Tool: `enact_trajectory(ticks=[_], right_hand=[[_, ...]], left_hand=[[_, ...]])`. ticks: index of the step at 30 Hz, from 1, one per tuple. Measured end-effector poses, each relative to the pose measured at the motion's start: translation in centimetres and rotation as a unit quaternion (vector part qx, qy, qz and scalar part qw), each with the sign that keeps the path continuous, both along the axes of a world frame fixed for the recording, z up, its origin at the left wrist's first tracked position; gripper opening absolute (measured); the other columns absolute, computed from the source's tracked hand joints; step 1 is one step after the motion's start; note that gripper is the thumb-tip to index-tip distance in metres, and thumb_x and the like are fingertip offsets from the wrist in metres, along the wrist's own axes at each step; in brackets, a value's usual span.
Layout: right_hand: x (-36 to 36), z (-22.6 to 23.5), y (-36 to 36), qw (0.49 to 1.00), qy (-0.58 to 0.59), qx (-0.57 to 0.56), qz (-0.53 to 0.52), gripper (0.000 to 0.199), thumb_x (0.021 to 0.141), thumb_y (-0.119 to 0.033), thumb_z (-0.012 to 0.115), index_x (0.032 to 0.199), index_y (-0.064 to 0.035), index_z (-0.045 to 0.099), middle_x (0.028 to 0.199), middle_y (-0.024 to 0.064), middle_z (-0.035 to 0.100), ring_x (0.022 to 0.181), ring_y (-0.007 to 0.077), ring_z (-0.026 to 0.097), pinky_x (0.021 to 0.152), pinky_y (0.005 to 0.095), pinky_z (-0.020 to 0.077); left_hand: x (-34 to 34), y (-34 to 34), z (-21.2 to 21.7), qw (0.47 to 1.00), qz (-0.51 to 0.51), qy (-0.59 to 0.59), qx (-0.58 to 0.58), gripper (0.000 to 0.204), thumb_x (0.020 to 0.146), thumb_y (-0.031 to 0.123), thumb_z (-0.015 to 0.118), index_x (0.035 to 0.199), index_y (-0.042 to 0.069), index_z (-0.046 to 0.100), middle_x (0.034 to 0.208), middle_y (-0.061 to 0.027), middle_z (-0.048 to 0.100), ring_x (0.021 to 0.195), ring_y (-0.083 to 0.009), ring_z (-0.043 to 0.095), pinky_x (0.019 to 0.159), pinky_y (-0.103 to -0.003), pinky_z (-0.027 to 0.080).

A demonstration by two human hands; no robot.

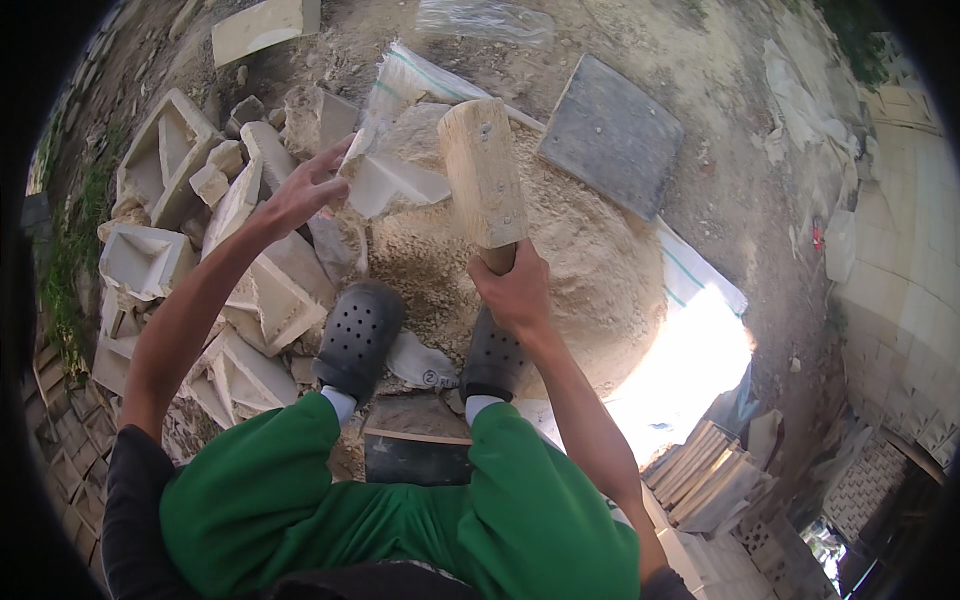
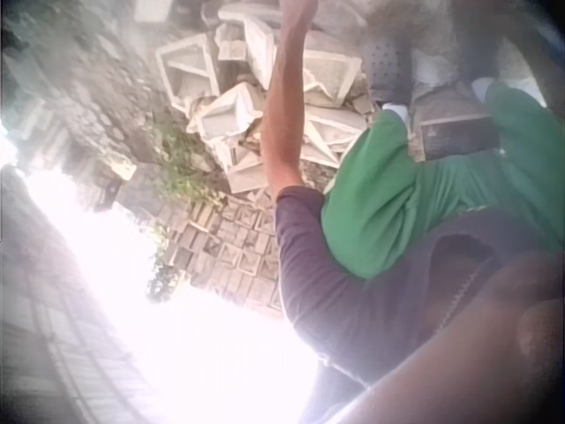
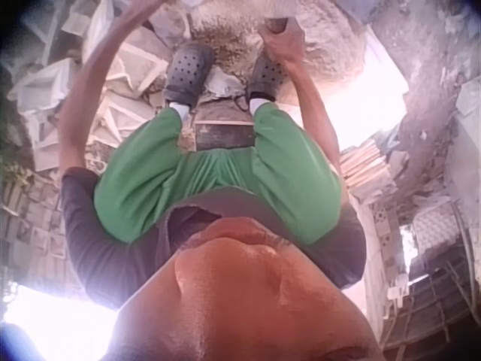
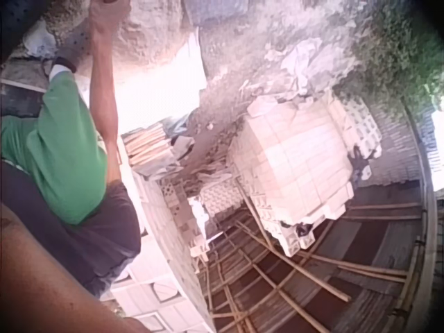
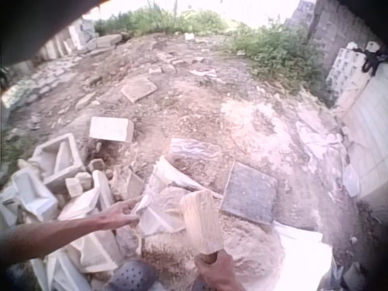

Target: The person uses a wooden mallet to repeatedly strike and break light-colored stone blocks into smaller pieces. The person holds each block with one hand and strikes it with the mallet, then discards the broken pieces onto a pile.

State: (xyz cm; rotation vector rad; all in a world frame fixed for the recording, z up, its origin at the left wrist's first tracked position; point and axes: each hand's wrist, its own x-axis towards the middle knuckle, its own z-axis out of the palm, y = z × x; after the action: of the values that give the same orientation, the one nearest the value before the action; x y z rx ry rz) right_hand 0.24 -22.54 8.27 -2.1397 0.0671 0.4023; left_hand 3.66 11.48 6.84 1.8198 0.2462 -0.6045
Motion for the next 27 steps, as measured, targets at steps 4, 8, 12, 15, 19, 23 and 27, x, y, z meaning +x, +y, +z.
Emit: enact_trajectory(ticks=[4,8,12,15,19,23,27], right_hand=[[0.0,1.3,0.5,0.999,-0.024,0.034,0.032,0.043,0.084,-0.02,0.073,0.116,0.0071,0.062,0.095,0.0206,0.073,0.079,0.027,0.073,0.071,0.0401,0.0562],[-0.3,0.0,1.5,0.984,0.072,-0.144,0.073,0.051,0.078,-0.026,0.072,0.118,0.0047,0.063,0.1,0.0281,0.072,0.099,0.0416,0.071,0.085,0.0464,0.0549],[1.6,1.9,1.3,0.988,0.121,-0.083,0.051,0.053,0.077,-0.03,0.074,0.113,0.0087,0.063,0.099,0.0268,0.072,0.093,0.0369,0.072,0.084,0.0424,0.0541],[1.6,3.1,1.1,0.996,0.042,-0.073,0.036,0.051,0.077,-0.029,0.075,0.11,0.0087,0.064,0.097,0.026,0.072,0.091,0.0348,0.072,0.081,0.0432,0.054],[1.2,4.7,2.2,0.998,0.05,-0.031,0.013,0.05,0.077,-0.028,0.077,0.11,0.0083,0.065,0.098,0.0256,0.072,0.09,0.0346,0.072,0.08,0.043,0.0546],[-0.4,1.0,2.0,0.996,0.061,-0.058,0.027,0.052,0.078,-0.029,0.075,0.112,0.0091,0.063,0.097,0.0256,0.072,0.085,0.0352,0.073,0.077,0.0426,0.056],[-1.1,-1.5,1.1,0.991,0.076,-0.104,0.046,0.056,0.079,-0.031,0.073,0.115,0.0099,0.061,0.095,0.026,0.072,0.081,0.035,0.074,0.073,0.0427,0.0568]], left_hand=[[-1.3,0.9,-2.0,0.999,0.02,-0.048,0.002,0.09,0.078,0.034,0.065,0.16,0.015,0.033,0.135,-0.0169,0.058,0.105,-0.0234,0.064,0.084,-0.038,0.055],[-0.7,0.3,-1.9,0.998,0.034,-0.053,-0.018,0.09,0.077,0.034,0.067,0.159,0.015,0.036,0.129,-0.0179,0.061,0.097,-0.0231,0.067,0.079,-0.035,0.057],[-0.6,0.7,-0.9,0.997,0.006,-0.079,0.005,0.09,0.074,0.03,0.068,0.157,0.011,0.037,0.131,-0.0189,0.061,0.092,-0.0228,0.068,0.083,-0.035,0.057],[-1.1,0.8,-0.7,0.997,0.007,-0.071,-0.008,0.091,0.073,0.028,0.068,0.157,0.01,0.037,0.134,-0.0197,0.06,0.091,-0.0233,0.068,0.086,-0.037,0.057],[-1.9,1.5,-1.1,0.996,-0.016,-0.085,-0.01,0.093,0.073,0.029,0.067,0.158,0.01,0.033,0.138,-0.0206,0.055,0.1,-0.026,0.067,0.092,-0.04,0.055],[-2.6,1.8,-1.1,0.994,-0.016,-0.106,0.034,0.095,0.072,0.031,0.068,0.158,0.013,0.031,0.143,-0.0225,0.048,0.115,-0.0317,0.061,0.098,-0.044,0.052],[-2.0,3.0,1.5,0.971,-0.112,-0.109,0.184,0.097,0.069,0.025,0.066,0.159,0.015,0.031,0.149,-0.0189,0.042,0.124,-0.0352,0.055,0.105,-0.046,0.047]])
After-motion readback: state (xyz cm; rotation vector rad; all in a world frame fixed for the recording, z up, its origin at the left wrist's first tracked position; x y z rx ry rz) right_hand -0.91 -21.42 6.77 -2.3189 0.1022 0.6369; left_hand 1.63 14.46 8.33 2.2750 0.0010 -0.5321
